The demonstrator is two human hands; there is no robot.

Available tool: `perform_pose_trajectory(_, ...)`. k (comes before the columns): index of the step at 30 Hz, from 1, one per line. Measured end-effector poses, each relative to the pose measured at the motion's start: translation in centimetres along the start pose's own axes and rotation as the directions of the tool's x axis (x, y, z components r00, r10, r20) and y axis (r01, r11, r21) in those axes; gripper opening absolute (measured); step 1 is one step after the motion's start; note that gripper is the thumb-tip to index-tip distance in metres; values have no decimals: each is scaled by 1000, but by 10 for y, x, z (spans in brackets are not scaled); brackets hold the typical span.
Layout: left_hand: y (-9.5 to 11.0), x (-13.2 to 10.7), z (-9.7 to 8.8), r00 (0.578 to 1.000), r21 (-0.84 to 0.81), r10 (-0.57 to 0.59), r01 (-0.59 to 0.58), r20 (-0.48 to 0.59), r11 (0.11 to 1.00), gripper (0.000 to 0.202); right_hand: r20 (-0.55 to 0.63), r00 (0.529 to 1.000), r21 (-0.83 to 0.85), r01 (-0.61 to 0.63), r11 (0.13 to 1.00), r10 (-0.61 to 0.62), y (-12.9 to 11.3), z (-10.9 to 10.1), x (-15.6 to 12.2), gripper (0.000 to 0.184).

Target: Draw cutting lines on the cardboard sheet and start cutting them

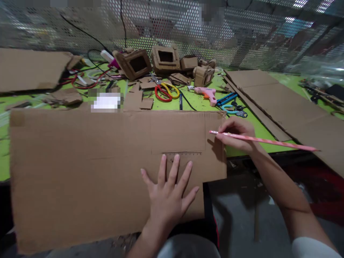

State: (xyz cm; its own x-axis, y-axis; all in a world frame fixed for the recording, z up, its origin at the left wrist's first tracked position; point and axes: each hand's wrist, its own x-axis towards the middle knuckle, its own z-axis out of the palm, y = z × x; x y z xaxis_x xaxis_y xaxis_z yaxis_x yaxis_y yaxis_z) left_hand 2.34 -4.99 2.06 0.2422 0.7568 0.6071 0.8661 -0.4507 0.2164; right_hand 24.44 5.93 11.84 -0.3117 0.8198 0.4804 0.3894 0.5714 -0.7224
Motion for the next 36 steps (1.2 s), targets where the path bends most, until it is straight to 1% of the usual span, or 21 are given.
perform_pose_trajectory(2,0,-1,3,999,1,-8,8,-34,1000,66,14,999,-104,50,993,-49,0,1,6,21)
perform_pose_trajectory(4,0,-2,4,998,11,-15,16,-57,1000,67,13,995,-181,99,978,-99,2,1,14,26)
perform_pose_trajectory(7,1,-3,4,999,23,-22,22,-36,999,64,-5,998,-236,64,970,-67,4,0,25,34)
perform_pose_trajectory(9,0,-3,3,1000,38,-20,21,-9,999,60,15,998,-271,62,960,-61,5,-1,29,36)
perform_pose_trajectory(11,0,-3,2,1000,61,-5,4,8,998,57,40,991,-330,136,934,-130,4,-1,29,34)
perform_pose_trajectory(13,-1,-4,1,1000,83,18,-19,19,996,56,67,965,-380,258,888,-252,4,-2,27,29)
perform_pose_trajectory(15,-1,-3,1,999,92,27,-29,28,995,57,147,926,-402,377,834,-348,3,-3,24,26)
perform_pose_trajectory(17,-1,-3,0,999,83,19,-22,36,996,58,246,892,-394,449,802,-379,1,-4,22,28)
perform_pose_trajectory(18,-1,-3,0,999,73,12,-15,38,997,58,268,890,-394,450,801,-369,1,-4,22,29)
perform_pose_trajectory(19,0,-3,0,999,63,3,-6,39,998,58,263,900,-408,429,806,-347,0,-4,22,30)
perform_pose_trajectory(21,1,-3,0,999,48,-15,14,34,999,58,210,933,-468,359,808,-293,-1,-4,23,31)
perform_pose_trajectory(22,1,-3,0,999,45,-25,24,30,999,58,196,942,-498,334,800,-271,-1,-3,24,32)
perform_pose_trajectory(23,2,-3,0,999,42,-34,33,28,999,58,207,944,-518,330,789,-259,0,-3,24,33)
perform_pose_trajectory(24,2,-3,0,999,40,-39,38,27,998,58,241,936,-520,349,780,-258,0,-3,24,35)
perform_pose_trajectory(27,2,-3,0,999,37,-40,39,31,999,60,340,880,-422,457,783,-331,4,-2,21,36)
perform_pose_trajectory(29,2,-3,0,999,35,-35,34,29,999,60,331,870,-399,480,781,-366,6,-2,20,34)
perform_pose_trajectory(33,1,-3,0,1000,36,-26,25,16,999,58,275,900,-527,434,730,-337,9,-2,22,37)
perform_pose_trajectory(34,1,-3,0,1000,36,-25,24,16,999,57,280,894,-539,448,713,-350,10,-2,21,37)
perform_pose_trajectory(36,1,-2,0,999,34,-27,26,20,999,57,316,855,-509,519,687,-411,12,-2,17,34)
